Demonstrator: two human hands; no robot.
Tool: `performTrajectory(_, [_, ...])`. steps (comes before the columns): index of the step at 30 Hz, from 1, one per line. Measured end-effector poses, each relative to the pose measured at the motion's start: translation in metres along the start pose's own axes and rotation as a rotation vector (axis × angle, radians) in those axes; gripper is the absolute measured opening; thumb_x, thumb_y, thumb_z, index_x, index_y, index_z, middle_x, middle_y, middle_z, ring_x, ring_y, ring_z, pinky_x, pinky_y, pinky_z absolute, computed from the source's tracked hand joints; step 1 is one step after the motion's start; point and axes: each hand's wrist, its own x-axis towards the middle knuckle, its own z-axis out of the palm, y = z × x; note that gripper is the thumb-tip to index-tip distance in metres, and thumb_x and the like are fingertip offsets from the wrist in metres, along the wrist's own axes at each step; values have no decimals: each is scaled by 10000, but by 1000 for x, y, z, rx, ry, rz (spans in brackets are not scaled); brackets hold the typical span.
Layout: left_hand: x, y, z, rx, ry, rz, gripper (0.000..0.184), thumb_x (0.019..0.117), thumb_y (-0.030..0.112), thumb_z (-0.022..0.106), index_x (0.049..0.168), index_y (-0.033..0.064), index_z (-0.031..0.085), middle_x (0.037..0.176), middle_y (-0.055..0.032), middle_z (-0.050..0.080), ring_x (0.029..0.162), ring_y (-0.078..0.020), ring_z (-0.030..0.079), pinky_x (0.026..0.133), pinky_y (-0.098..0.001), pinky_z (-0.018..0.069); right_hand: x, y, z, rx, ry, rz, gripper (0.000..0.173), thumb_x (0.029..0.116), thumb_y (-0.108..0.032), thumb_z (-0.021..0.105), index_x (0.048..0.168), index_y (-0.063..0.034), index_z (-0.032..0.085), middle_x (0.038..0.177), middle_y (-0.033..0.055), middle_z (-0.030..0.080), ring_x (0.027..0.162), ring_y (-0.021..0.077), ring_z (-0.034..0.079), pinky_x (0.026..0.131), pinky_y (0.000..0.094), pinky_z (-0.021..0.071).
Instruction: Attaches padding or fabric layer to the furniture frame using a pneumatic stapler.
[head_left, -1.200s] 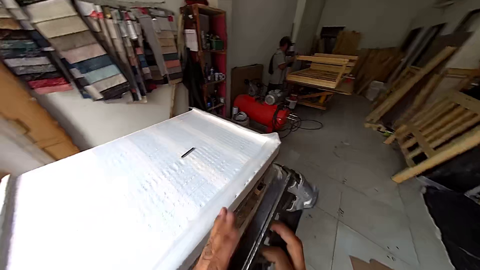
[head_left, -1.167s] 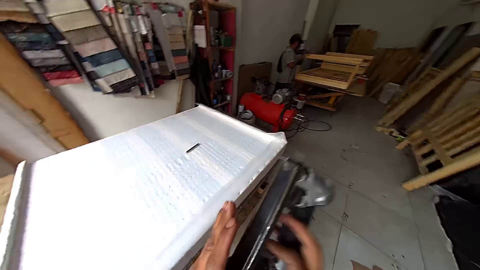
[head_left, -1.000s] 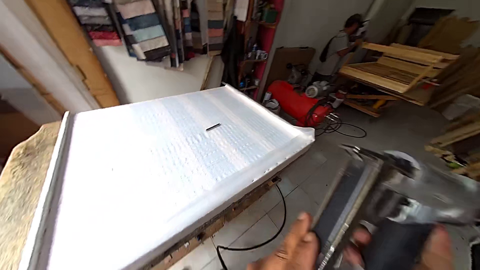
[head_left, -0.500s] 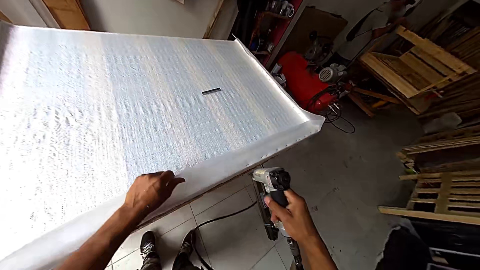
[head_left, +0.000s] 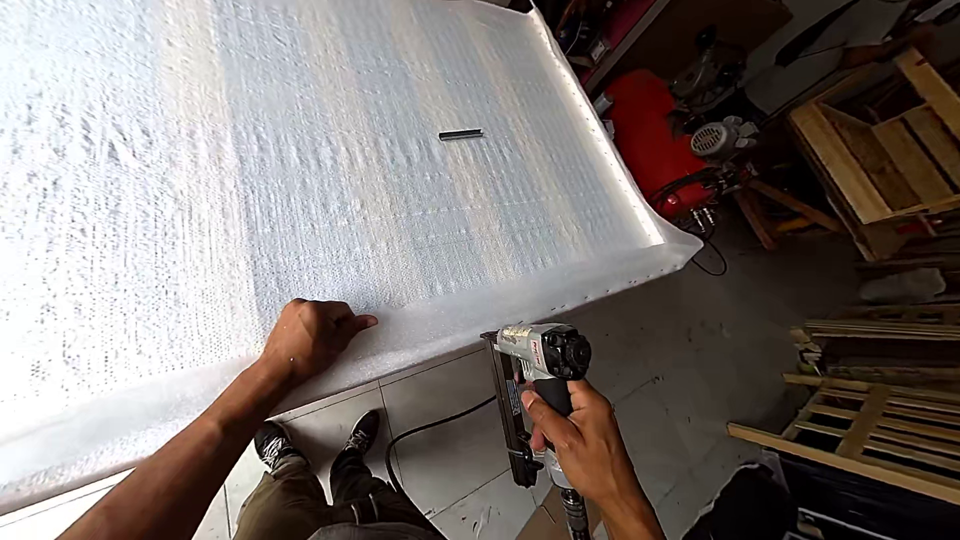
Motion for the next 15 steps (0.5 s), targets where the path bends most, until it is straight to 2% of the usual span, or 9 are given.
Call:
performTrajectory(4, [2,-2,-1,-12,-11,-8,417,943,421,709,612,192,601,483,77,478,437,-84,476,450,-353,379,-9,-12,28,-12,-44,-8,245,919,-278,679,1097,-110,665,708,-2,684,465,152,623,419,309,565])
performTrajectory(7, [3,-3,-1,-21,-24,-9,429,955,441,692,623,184,609,488,71,488,445,-82,481,463,-347,389,-15,-23,43,48,-68,-26,241,920,-235,681,1108,-85,662,767,17,714,468,162,628,402,311,565])
performTrajectory(10, [3,-2,-2,-31,-34,-9,456,963,457,679,619,170,596,485,55,478,446,-102,479,465,-363,384,-23,-34,62,0,-101,-36,256,913,-246,683,1115,-90,662,780,-6,714,472,139,629,406,305,567])
performTrajectory(13, [5,-3,-4,-45,-49,-6,477,972,471,659,628,146,605,502,24,495,474,-142,513,488,-392,409,-34,-49,75,38,-144,-72,270,920,-184,691,1149,-50,645,896,20,748,497,148,644,411,322,577])
performTrajectory(15, [7,-5,-4,-54,-100,-14,496,978,495,636,653,121,620,533,-10,528,521,-184,558,531,-433,445,-40,-56,90,29,-163,-57,257,916,-189,690,1136,-62,650,824,7,732,489,143,642,416,320,580])
